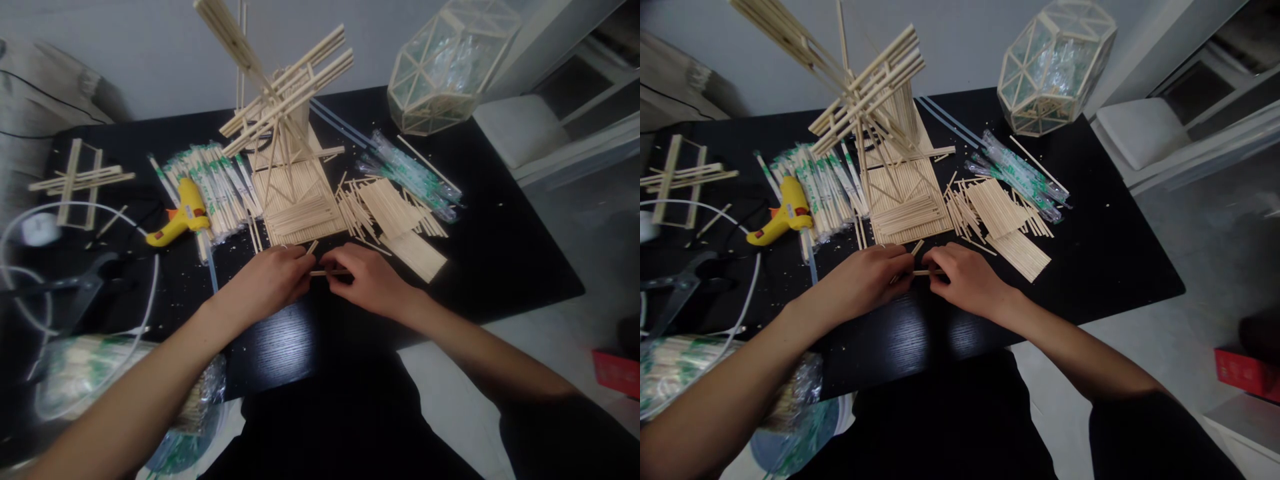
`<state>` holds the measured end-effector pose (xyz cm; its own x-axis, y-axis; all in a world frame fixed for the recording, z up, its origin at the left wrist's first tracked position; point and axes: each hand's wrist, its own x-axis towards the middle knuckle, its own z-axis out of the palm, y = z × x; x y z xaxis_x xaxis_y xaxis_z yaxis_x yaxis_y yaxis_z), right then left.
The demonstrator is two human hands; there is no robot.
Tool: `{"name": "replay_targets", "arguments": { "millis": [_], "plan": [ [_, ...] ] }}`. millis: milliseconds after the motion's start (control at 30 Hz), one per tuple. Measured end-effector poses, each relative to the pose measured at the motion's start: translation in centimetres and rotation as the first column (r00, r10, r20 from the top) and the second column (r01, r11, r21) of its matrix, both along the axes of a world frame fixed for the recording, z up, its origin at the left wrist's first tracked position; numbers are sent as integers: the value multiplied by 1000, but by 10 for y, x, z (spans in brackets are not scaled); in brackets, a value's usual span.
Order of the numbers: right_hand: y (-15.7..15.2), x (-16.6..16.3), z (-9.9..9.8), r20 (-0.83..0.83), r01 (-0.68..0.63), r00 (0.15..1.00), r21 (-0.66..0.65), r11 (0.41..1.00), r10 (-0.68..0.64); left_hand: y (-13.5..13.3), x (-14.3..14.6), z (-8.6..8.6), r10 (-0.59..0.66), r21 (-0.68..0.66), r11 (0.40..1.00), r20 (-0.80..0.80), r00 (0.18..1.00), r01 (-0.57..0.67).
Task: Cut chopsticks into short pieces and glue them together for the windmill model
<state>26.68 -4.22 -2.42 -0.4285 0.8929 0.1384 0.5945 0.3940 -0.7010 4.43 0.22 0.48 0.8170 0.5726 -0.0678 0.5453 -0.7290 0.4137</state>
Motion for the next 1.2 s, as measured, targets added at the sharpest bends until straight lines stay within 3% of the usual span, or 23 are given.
{"name": "replay_targets", "arguments": {
  "millis": [1200],
  "plan": [
    [1,0,-2,2,2,1000,6,1000,-2,0,1,1,8,-24,1000,-33,999,-8]
  ]
}}
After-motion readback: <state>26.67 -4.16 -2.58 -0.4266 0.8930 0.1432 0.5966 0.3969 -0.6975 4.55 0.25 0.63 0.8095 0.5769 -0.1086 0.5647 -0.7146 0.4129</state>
